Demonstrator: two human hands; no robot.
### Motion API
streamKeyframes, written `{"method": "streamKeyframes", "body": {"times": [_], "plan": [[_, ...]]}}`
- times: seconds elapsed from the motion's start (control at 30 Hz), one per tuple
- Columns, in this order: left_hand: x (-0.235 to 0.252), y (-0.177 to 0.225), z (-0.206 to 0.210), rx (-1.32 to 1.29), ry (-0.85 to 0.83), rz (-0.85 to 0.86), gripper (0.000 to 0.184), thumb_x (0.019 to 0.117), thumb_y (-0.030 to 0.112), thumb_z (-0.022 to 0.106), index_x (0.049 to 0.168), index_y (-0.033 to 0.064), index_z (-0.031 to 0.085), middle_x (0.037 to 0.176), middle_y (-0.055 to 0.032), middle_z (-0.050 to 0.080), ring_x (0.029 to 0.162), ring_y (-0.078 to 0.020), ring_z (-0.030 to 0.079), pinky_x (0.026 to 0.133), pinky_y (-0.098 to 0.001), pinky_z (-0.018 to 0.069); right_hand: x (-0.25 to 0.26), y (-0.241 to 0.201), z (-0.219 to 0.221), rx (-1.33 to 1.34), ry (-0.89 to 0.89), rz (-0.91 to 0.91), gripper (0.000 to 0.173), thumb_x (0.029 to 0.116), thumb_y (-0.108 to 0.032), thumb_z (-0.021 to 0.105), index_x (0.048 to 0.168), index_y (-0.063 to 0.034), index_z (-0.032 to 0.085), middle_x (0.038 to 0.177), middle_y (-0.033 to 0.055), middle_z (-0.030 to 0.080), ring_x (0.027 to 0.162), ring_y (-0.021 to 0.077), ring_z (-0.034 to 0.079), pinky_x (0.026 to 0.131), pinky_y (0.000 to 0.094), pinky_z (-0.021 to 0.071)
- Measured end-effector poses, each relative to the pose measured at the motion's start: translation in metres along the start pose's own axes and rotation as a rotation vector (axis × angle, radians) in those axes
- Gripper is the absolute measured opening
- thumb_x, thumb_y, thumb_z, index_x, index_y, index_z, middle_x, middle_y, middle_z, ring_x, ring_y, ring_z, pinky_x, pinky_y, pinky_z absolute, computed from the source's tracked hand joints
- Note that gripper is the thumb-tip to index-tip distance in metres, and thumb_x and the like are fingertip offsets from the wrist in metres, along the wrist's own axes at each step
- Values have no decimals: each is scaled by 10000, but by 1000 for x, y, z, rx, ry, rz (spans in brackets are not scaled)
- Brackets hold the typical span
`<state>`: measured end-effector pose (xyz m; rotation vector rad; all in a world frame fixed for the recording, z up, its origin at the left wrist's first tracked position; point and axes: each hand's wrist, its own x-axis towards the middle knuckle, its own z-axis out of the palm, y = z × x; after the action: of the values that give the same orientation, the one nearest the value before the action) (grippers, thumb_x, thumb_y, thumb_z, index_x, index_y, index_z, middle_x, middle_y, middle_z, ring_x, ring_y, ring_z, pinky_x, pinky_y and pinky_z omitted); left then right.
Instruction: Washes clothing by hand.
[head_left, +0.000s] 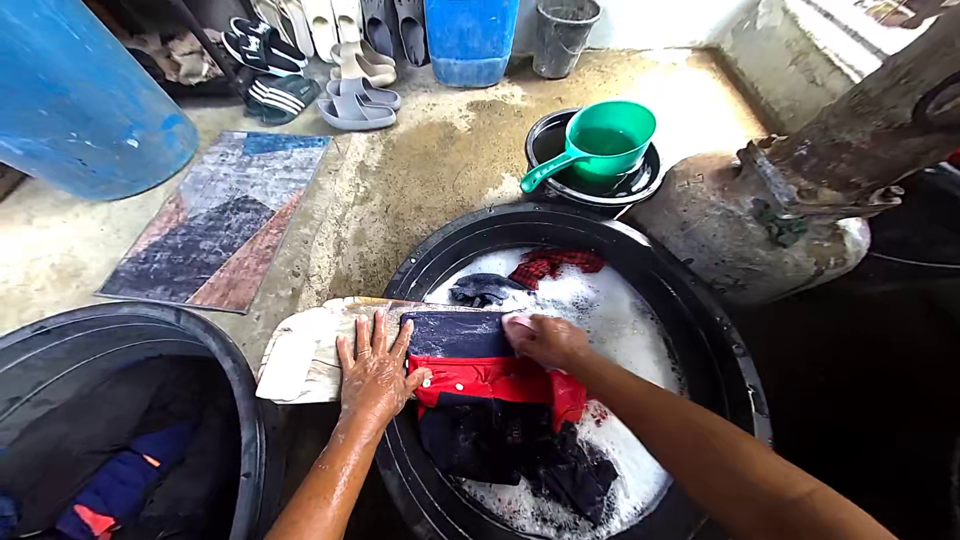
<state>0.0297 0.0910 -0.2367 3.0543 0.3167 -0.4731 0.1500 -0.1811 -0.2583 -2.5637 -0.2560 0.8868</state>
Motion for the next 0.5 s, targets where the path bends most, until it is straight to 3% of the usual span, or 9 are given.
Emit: {"method": "streamKeyframes", "body": {"times": [0.07,0.13,0.2,0.3,0.37,0.43,0.5], "plan": [[0,0,0,6,4,0,933,900,637,642,1632,192,271,1703,-197,83,1564,-442,6,1171,-725,-30,-7,-65,14,305,68,-120,500,977,-380,700,1255,31,637,1109,252,699,1072,416,677,949,629,526],[0,-1,0,11,37,-3,928,875,631,676,1601,150,353,1691,-188,170,1565,-433,53,1179,-719,-1,-10,-131,34,531,88,-227,483,983,-353,697,1265,30,614,1073,242,703,1030,395,692,922,609,543],[2,-1,-3,14,18,-23,875,875,601,689,1559,120,430,1680,-171,230,1571,-403,52,1191,-700,-16,-5,-161,44,456,52,-274,475,993,-393,673,1275,-21,587,1103,217,705,1067,380,693,914,601,539],[1,-1,3,25,36,-4,904,885,639,662,1600,173,362,1698,-196,129,1562,-442,60,1175,-729,16,18,-103,45,195,94,-237,540,990,-425,654,1380,-59,585,1181,216,710,1114,407,689,923,651,536],[0,-1,3,9,44,1,920,887,622,673,1622,206,309,1701,-205,94,1560,-453,42,1169,-737,-5,29,-30,33,135,140,-95,563,1000,-428,640,1429,-71,564,1232,227,693,1156,428,666,966,670,512],[2,1,-1,15,36,-1,921,888,618,671,1623,204,302,1698,-212,95,1559,-459,33,1168,-733,-18,30,26,11,98,177,82,563,1011,-415,635,1405,-20,558,1238,272,677,1168,473,650,963,689,498],[2,2,-2,19,31,-6,914,891,620,662,1623,206,302,1698,-206,103,1560,-455,38,1170,-730,-16,26,29,-11,100,136,177,562,1017,-397,632,1371,33,554,1263,296,650,1204,476,626,988,666,486]]}}
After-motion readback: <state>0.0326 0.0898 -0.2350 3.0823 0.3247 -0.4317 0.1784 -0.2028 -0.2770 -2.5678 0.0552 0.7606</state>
